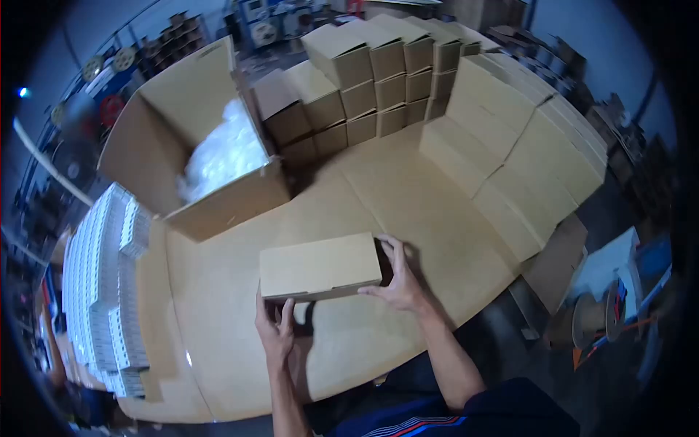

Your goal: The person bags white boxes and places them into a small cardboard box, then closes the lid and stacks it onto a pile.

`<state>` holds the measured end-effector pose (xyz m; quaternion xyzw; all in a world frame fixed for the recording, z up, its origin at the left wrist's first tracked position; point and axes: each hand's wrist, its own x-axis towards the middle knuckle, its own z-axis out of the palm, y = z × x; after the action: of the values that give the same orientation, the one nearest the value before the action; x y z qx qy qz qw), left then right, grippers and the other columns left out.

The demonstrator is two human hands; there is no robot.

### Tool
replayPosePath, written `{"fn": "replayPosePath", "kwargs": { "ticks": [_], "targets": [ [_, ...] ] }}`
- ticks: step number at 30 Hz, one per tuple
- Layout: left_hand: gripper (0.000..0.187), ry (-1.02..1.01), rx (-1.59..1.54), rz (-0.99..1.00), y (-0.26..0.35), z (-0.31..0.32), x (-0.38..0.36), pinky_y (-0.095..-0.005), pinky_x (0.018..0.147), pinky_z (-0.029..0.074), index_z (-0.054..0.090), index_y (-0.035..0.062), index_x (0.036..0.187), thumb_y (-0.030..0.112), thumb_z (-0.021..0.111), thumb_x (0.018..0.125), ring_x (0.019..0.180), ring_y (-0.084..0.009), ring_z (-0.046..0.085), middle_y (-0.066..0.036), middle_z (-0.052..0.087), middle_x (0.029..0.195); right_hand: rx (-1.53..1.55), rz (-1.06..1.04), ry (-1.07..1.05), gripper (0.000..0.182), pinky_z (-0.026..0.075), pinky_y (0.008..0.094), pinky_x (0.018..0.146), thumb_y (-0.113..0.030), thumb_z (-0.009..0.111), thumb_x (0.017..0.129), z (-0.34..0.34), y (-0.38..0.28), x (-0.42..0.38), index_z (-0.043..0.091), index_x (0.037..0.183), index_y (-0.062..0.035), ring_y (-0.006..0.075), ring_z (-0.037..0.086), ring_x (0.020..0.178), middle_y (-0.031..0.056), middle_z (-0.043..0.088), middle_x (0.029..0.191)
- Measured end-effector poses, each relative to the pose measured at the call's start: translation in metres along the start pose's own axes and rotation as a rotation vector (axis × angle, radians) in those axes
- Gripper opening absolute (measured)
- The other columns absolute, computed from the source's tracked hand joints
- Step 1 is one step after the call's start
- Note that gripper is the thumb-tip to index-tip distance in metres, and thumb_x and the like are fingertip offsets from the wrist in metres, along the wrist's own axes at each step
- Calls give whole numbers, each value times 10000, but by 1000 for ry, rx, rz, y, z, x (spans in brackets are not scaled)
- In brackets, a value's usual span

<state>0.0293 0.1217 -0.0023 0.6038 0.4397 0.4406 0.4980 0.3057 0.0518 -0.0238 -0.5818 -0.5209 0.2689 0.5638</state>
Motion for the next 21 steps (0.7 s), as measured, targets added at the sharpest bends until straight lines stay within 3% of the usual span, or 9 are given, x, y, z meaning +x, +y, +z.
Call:
{"fn": "replayPosePath", "kwargs": {
  "ticks": [3,4,8,11,15,16,18,19,21],
  "targets": [
    [662,-116,-27,73,9,32,26,-383,1106,456,327,-14,1576,-1,632,989,1309,-267,566,-184,561,1428,-25,61,140,1073,326,423,1194,-228,1011,651,-28,6,-18,292,1426,-43,286,428,1392,189,442,1416],
    [659,-157,-26,109,14,49,39,-387,1105,457,327,-11,1574,10,634,991,1317,-271,561,-183,550,1441,40,75,196,987,351,414,1172,-242,1010,660,-40,-14,-16,335,1352,-41,263,466,1326,155,478,1312],
    [638,-369,-144,186,35,138,110,-438,1111,460,353,-7,1538,81,668,990,1375,-314,502,-192,475,1500,-178,-70,502,861,494,413,986,-246,999,661,-101,-10,4,415,1259,-37,246,598,1093,145,601,1147],
    [716,-466,-178,364,51,221,167,-475,1119,459,337,7,1544,152,729,963,1392,-341,480,-207,446,1519,-370,-94,687,830,494,416,980,-235,991,667,-150,-24,32,427,1243,-39,270,603,1076,148,596,1147],
    [882,-641,-229,373,83,314,223,-481,1189,381,253,21,1576,185,800,904,1424,-362,445,-220,435,1531,-491,-115,867,821,483,446,1004,-217,971,699,-205,-14,71,406,1271,-49,301,601,1112,175,574,1189],
    [901,-647,-197,426,82,334,236,-473,1193,376,244,27,1579,180,808,893,1417,-355,452,-223,435,1529,-393,-50,849,769,479,461,1041,-209,917,783,-210,-22,77,380,1308,-42,325,600,1210,203,558,1280],
    [940,-646,-130,512,73,367,254,-458,1202,365,226,38,1585,172,825,873,1402,-340,467,-229,435,1525,-389,1,866,746,470,467,1068,-208,877,832,-216,-6,88,359,1341,-36,348,588,1268,231,537,1357],
    [980,-744,-191,442,72,376,263,-440,1203,356,206,22,1582,170,842,851,1381,-322,480,-237,437,1513,-386,27,869,735,465,470,1082,-207,858,857,-217,0,91,348,1357,-34,359,581,1296,246,527,1396],
    [972,-720,-168,460,69,387,270,-441,1186,370,211,11,1571,168,845,851,1369,-315,488,-234,450,1493,-330,131,853,664,498,472,1057,-163,788,922,-215,6,87,353,1402,-18,401,597,1301,292,537,1418]
  ]
}}
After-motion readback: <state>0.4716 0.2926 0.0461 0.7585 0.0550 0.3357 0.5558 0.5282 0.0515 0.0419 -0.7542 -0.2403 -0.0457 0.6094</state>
